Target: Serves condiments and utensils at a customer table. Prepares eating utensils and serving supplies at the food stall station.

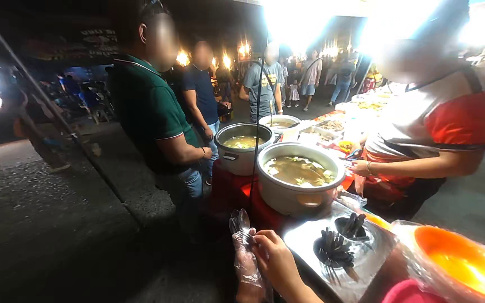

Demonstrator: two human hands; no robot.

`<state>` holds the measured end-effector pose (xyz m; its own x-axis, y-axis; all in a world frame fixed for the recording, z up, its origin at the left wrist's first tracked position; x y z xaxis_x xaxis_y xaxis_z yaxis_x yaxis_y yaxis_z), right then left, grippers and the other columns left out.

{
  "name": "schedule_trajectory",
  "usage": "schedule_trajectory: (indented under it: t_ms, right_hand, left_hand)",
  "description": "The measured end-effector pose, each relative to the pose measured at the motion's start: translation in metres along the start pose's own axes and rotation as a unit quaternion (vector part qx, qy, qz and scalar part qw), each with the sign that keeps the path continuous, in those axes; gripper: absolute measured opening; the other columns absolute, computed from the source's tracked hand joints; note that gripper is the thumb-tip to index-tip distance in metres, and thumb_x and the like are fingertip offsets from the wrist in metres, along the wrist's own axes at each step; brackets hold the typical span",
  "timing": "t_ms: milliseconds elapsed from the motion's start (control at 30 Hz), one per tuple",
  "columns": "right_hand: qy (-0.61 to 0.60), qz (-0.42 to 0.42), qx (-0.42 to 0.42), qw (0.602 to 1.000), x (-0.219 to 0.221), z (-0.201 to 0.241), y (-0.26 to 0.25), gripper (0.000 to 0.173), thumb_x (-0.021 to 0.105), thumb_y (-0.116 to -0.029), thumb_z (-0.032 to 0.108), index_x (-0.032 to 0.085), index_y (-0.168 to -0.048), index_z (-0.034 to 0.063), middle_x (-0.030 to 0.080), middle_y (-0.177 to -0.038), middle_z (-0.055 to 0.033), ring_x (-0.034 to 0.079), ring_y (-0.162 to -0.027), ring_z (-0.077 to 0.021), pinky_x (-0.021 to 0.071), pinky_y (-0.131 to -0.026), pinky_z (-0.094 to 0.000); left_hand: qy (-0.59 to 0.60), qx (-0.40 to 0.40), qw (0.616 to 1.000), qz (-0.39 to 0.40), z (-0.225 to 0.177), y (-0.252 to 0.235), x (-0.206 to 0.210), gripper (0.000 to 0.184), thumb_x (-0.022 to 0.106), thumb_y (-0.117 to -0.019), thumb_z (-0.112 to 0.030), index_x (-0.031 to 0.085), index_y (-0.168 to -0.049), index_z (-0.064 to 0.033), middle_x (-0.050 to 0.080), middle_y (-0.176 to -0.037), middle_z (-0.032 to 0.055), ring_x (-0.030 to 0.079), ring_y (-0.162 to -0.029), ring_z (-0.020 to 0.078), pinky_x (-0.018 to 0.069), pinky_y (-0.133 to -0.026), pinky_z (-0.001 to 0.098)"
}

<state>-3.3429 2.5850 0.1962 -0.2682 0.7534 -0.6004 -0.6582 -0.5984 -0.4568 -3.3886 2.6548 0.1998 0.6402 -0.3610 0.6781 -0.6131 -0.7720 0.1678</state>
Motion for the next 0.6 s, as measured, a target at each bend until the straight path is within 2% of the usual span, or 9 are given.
schedule_trajectory:
  t_ms: [100, 233, 267, 333, 367, 467, 533, 600]
  right_hand:
    - [0.004, 0.016, 0.008, 1.0, -0.006, 0.005, 0.0, 0.026, 0.071, -0.0935, 0.025, 0.077, -0.114, 0.0106, 0.071, -0.12, -0.0106, 0.068, -0.112, -0.0302, 0.0587, -0.091, -0.047]
    - [-0.04, 0.019, -0.031, 0.999, -0.009, -0.005, 0.002, 0.023, 0.071, -0.0929, 0.022, 0.078, -0.114, 0.0132, 0.073, -0.115, -0.0083, 0.07, -0.107, -0.0237, 0.0592, -0.091, -0.0422]
    - [-0.043, 0.005, -0.046, 0.998, -0.007, -0.009, 0.003, 0.022, 0.07, -0.0932, 0.021, 0.079, -0.112, 0.0149, 0.074, -0.112, -0.0064, 0.07, -0.105, -0.0217, 0.0595, -0.09, -0.0407]
    - [-0.016, -0.039, -0.062, 0.997, -0.004, -0.009, 0.006, 0.018, 0.067, -0.0957, 0.02, 0.079, -0.108, 0.0163, 0.076, -0.108, -0.0038, 0.072, -0.101, -0.0201, 0.061, -0.086, -0.0394]
    - [0.013, -0.064, -0.063, 0.996, -0.003, -0.008, 0.006, 0.018, 0.065, -0.0966, 0.02, 0.079, -0.107, 0.0159, 0.076, -0.106, -0.0039, 0.073, -0.099, -0.021, 0.0618, -0.083, -0.0401]
    - [0.076, -0.071, -0.031, 0.994, -0.005, -0.006, 0.003, 0.019, 0.066, -0.0947, 0.022, 0.079, -0.107, 0.015, 0.077, -0.106, -0.0063, 0.074, -0.097, -0.0254, 0.0624, -0.079, -0.0447]
    - [0.072, -0.039, 0.003, 0.997, -0.011, -0.006, 0.0, 0.02, 0.07, -0.0926, 0.022, 0.079, -0.108, 0.0132, 0.076, -0.107, -0.0082, 0.074, -0.098, -0.0278, 0.0615, -0.079, -0.048]
    - [0.054, -0.03, 0.028, 0.998, -0.013, -0.01, -0.002, 0.02, 0.069, -0.0937, 0.023, 0.078, -0.108, 0.0117, 0.076, -0.103, -0.0077, 0.074, -0.095, -0.0265, 0.0613, -0.079, -0.0491]
  left_hand:
    - [0.102, -0.034, 0.994, 0.009, 0.006, 0.0, -0.004, 0.065, 0.011, -0.109, -0.056, 0.048, -0.133, -0.0079, 0.069, -0.112, 0.0067, 0.068, -0.099, 0.0122, 0.057, -0.081, 0.0294]
    - [0.144, -0.05, 0.988, 0.024, 0.004, 0.009, -0.001, 0.045, 0.021, -0.1129, -0.039, 0.051, -0.132, -0.011, 0.069, -0.12, 0.0053, 0.068, -0.101, 0.013, 0.0573, -0.081, 0.0305]
    - [0.148, -0.053, 0.987, 0.033, 0.003, 0.01, -0.001, 0.043, 0.021, -0.1132, -0.037, 0.052, -0.131, -0.0116, 0.07, -0.118, 0.0047, 0.069, -0.098, 0.0125, 0.0578, -0.079, 0.0296]
    - [0.168, -0.053, 0.983, 0.055, 0.007, 0.008, -0.001, 0.044, 0.02, -0.1131, -0.034, 0.056, -0.122, -0.0097, 0.073, -0.104, 0.0042, 0.072, -0.087, 0.0121, 0.0601, -0.073, 0.0275]
    - [0.166, -0.051, 0.983, 0.061, 0.009, 0.007, -0.001, 0.044, 0.02, -0.1132, -0.032, 0.057, -0.119, -0.008, 0.073, -0.098, 0.0038, 0.072, -0.085, 0.012, 0.0605, -0.073, 0.0273]
    - [0.097, -0.046, 0.993, 0.05, 0.008, 0.01, 0.004, 0.039, 0.024, -0.1135, -0.025, 0.055, -0.12, -0.002, 0.069, -0.097, 0.0049, 0.069, -0.09, 0.0116, 0.0579, -0.08, 0.0277]
    - [0.078, -0.064, 0.995, 0.017, 0.009, 0.016, 0.011, 0.033, 0.034, -0.1124, -0.024, 0.06, -0.117, -0.0044, 0.071, -0.098, 0.0046, 0.07, -0.091, 0.0115, 0.0585, -0.08, 0.0282]
    - [0.034, -0.06, 0.997, 0.02, 0.013, 0.013, 0.003, 0.032, 0.038, -0.1116, -0.023, 0.059, -0.125, -0.0037, 0.07, -0.107, 0.0057, 0.068, -0.097, 0.0113, 0.057, -0.084, 0.0287]
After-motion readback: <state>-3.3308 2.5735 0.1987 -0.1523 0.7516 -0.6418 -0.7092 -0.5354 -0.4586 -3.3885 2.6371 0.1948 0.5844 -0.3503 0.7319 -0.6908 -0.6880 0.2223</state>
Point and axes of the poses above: each hand's wrist, its own y-axis away from the middle knuckle, its own x-axis out of the palm, z = x × y, the point moved 1 cm from there along -y, towards the middle knuckle
